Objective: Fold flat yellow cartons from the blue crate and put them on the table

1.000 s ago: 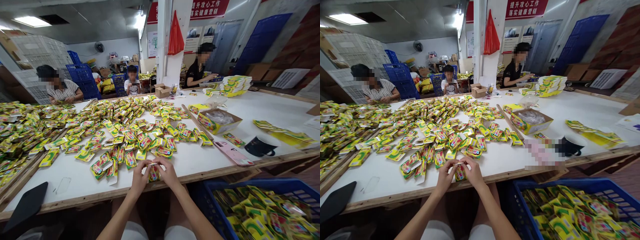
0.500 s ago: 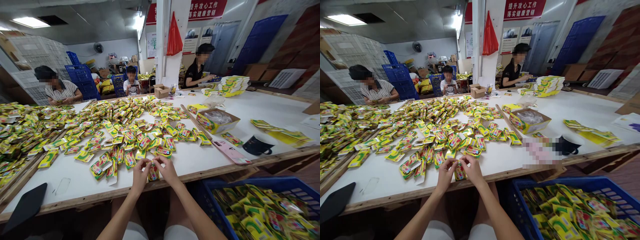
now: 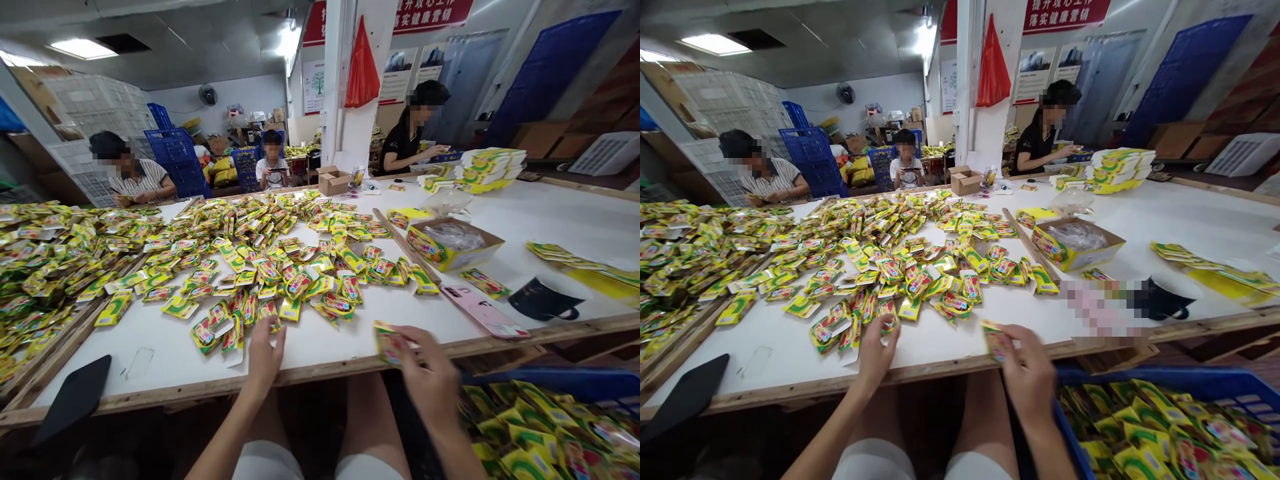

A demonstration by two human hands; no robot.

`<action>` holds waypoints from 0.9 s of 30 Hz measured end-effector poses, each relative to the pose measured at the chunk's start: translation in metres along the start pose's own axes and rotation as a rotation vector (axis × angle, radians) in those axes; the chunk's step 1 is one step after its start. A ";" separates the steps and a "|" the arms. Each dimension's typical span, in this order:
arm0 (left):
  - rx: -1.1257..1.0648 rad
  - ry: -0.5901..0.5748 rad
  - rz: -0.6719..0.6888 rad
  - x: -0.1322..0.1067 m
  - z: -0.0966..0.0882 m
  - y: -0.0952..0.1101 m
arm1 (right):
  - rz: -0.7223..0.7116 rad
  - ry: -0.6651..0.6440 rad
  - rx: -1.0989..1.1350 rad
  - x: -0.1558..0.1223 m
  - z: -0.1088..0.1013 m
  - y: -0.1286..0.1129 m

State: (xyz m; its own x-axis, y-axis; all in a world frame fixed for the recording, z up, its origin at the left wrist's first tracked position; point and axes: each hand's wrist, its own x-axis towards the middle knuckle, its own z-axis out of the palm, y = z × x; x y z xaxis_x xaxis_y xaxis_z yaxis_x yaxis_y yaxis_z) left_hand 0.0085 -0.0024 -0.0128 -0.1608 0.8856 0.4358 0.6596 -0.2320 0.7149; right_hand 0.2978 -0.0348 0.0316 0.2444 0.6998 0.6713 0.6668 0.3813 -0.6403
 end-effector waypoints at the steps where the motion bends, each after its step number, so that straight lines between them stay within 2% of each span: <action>1: 0.127 0.030 -0.015 0.004 -0.003 -0.007 | -0.029 0.109 -0.149 0.004 -0.023 0.005; 3: 0.328 0.030 -0.048 0.013 -0.005 -0.019 | -0.046 0.260 -0.363 0.009 -0.060 0.012; 4: 0.393 0.017 -0.069 0.016 -0.003 -0.022 | -0.038 0.298 -0.413 0.010 -0.071 0.012; 5: 0.434 0.008 -0.090 0.019 0.000 -0.024 | -0.024 0.306 -0.424 0.009 -0.076 0.011; 7: 0.451 0.023 -0.123 0.024 0.006 -0.024 | 0.003 0.257 -0.358 0.002 -0.071 0.006; 9: 0.391 0.063 -0.137 0.028 0.010 -0.024 | 0.027 0.167 -0.239 -0.007 -0.050 -0.001; 12: 0.184 0.088 -0.181 0.030 0.006 -0.025 | 0.088 0.049 -0.046 -0.021 -0.010 -0.012; 16: -0.184 0.003 -0.288 0.020 -0.008 -0.023 | 0.175 -0.113 0.196 -0.033 0.039 -0.028; 21: -0.432 -0.107 -0.204 -0.006 -0.006 0.001 | 0.163 -0.318 0.466 -0.035 0.097 -0.039; 24: -0.542 -0.215 -0.165 -0.015 0.002 0.014 | 0.170 -0.398 0.576 -0.032 0.120 -0.037; 27: -0.623 -0.310 -0.158 -0.018 0.006 0.017 | 0.188 -0.447 0.606 -0.029 0.128 -0.033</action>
State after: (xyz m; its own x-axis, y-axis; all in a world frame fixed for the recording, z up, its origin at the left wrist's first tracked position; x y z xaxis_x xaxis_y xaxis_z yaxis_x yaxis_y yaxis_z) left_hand 0.0271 -0.0202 -0.0112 0.0575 0.9797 0.1920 0.0886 -0.1965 0.9765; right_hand 0.1783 0.0094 -0.0148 -0.0781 0.9137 0.3989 0.1092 0.4056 -0.9075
